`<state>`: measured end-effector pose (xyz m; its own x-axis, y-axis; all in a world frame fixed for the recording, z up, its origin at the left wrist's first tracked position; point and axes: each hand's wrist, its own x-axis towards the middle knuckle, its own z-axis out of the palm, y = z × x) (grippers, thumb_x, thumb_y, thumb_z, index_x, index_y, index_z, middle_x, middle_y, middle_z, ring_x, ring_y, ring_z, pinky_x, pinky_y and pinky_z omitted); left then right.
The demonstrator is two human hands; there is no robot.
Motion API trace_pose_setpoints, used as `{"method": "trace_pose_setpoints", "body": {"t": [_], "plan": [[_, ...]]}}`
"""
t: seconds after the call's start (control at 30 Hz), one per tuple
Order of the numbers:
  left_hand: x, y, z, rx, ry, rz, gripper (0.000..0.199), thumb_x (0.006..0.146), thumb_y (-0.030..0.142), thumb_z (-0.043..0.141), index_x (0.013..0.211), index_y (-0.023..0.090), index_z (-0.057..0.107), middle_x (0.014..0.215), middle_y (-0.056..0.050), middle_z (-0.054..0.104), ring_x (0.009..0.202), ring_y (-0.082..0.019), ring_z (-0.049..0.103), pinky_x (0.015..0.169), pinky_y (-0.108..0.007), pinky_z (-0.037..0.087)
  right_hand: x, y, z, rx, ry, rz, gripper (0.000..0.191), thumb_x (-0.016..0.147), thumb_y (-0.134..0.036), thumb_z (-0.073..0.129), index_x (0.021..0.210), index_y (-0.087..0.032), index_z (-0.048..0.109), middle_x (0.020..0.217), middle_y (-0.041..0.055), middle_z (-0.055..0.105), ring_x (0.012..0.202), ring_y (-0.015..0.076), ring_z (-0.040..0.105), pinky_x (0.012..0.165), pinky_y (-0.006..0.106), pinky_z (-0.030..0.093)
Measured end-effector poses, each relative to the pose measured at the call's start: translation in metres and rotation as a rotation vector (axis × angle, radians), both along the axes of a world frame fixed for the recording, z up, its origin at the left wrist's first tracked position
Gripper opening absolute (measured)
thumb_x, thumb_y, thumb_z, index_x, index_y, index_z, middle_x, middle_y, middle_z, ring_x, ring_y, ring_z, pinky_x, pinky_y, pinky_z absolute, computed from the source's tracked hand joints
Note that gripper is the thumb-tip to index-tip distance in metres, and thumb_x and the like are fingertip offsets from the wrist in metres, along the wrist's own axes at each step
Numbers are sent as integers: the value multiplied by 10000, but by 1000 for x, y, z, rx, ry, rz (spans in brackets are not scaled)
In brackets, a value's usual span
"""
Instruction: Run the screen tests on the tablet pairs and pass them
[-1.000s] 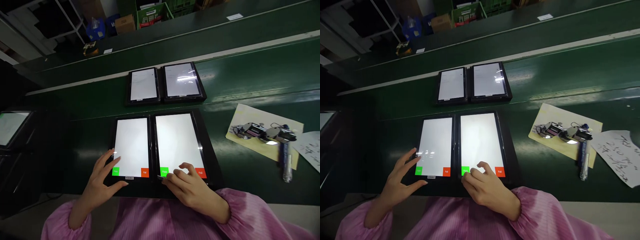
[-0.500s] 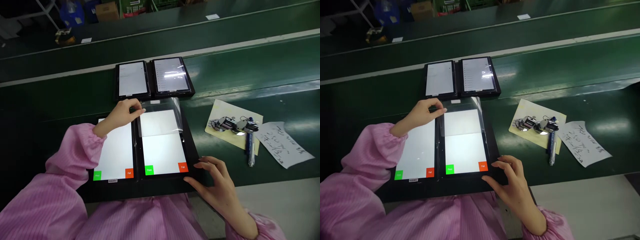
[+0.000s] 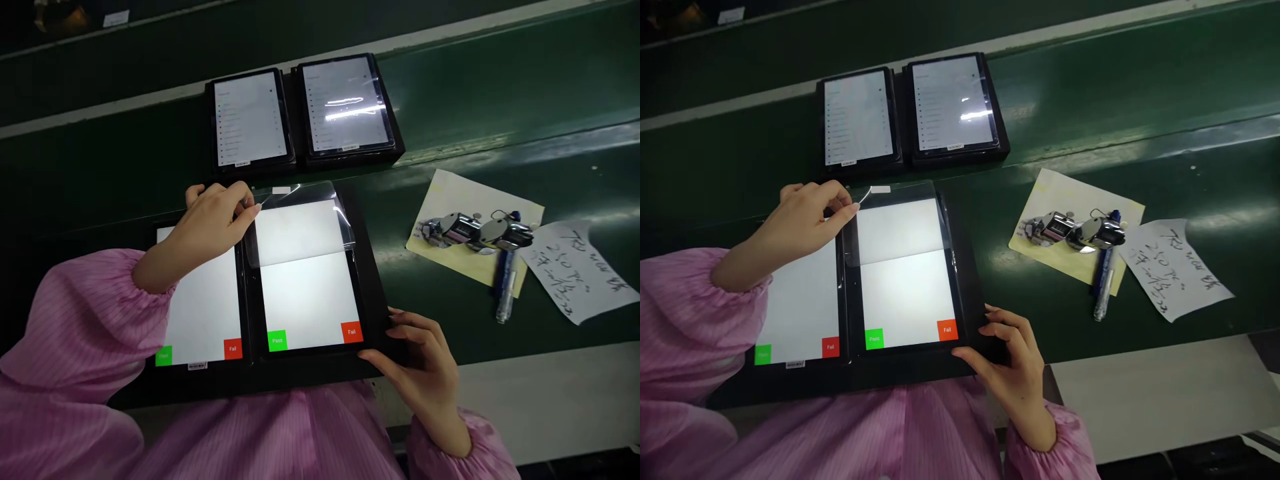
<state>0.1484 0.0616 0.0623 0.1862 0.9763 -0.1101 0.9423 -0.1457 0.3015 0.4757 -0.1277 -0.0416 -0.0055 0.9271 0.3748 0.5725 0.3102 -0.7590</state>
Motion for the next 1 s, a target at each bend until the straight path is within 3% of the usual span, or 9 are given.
{"method": "trace_pose_setpoints", "body": {"t": [0.13,0.3,0.5,0.57,0.63,0.77,0.93,1.0], "plan": [[3,3,2,-7,-7,22,135,987,352,568,944,243,635,892,-44,739,936,-285,687,1155,-623,384,2,-2,-3,-1,25,-4,363,837,-398,906,1006,-220,639,1099,76,651,1077,301,740,877,482,667],[9,4,2,-9,-48,62,122,974,331,599,925,231,648,898,-51,734,914,-279,694,1005,-541,514,3,-6,-8,-4,39,3,350,822,-337,922,992,-216,641,1130,77,660,1082,289,735,892,470,659],[6,5,11,-60,-130,67,104,959,313,638,892,237,661,845,-10,770,753,-219,719,867,-418,548,19,0,-2,-155,130,77,305,860,-313,889,975,-240,616,1260,78,650,1141,234,701,901,352,627],[-1,9,16,-24,-173,79,108,960,328,648,892,246,665,800,11,778,661,-187,695,791,-374,552,26,10,9,-226,187,167,262,920,-364,830,973,-245,602,1243,78,648,1114,222,699,860,325,620],[-9,13,21,117,-241,102,121,968,352,653,905,249,666,772,27,780,636,-169,689,732,-341,556,28,22,23,-249,166,215,211,978,-370,759,951,-247,589,1165,67,655,1018,197,699,805,302,595],[-16,13,28,406,-382,96,133,1000,386,660,941,267,673,797,41,769,837,-180,770,817,-352,608,12,51,44,-166,6,289,204,989,-312,746,922,-251,563,918,9,613,807,153,637,680,271,529],[-15,-8,33,481,-424,92,103,1030,400,639,989,307,656,935,51,754,963,-195,784,893,-433,651,-6,107,38,-58,-163,350,286,976,-449,753,900,-242,572,837,1,611,742,169,613,619,296,497],[-18,-18,34,539,-390,68,98,1038,363,633,973,292,644,938,60,765,939,-185,786,1014,-498,626,-8,130,36,-44,-134,306,336,972,-506,744,861,-237,575,788,-4,618,686,161,602,593,295,485]]}}
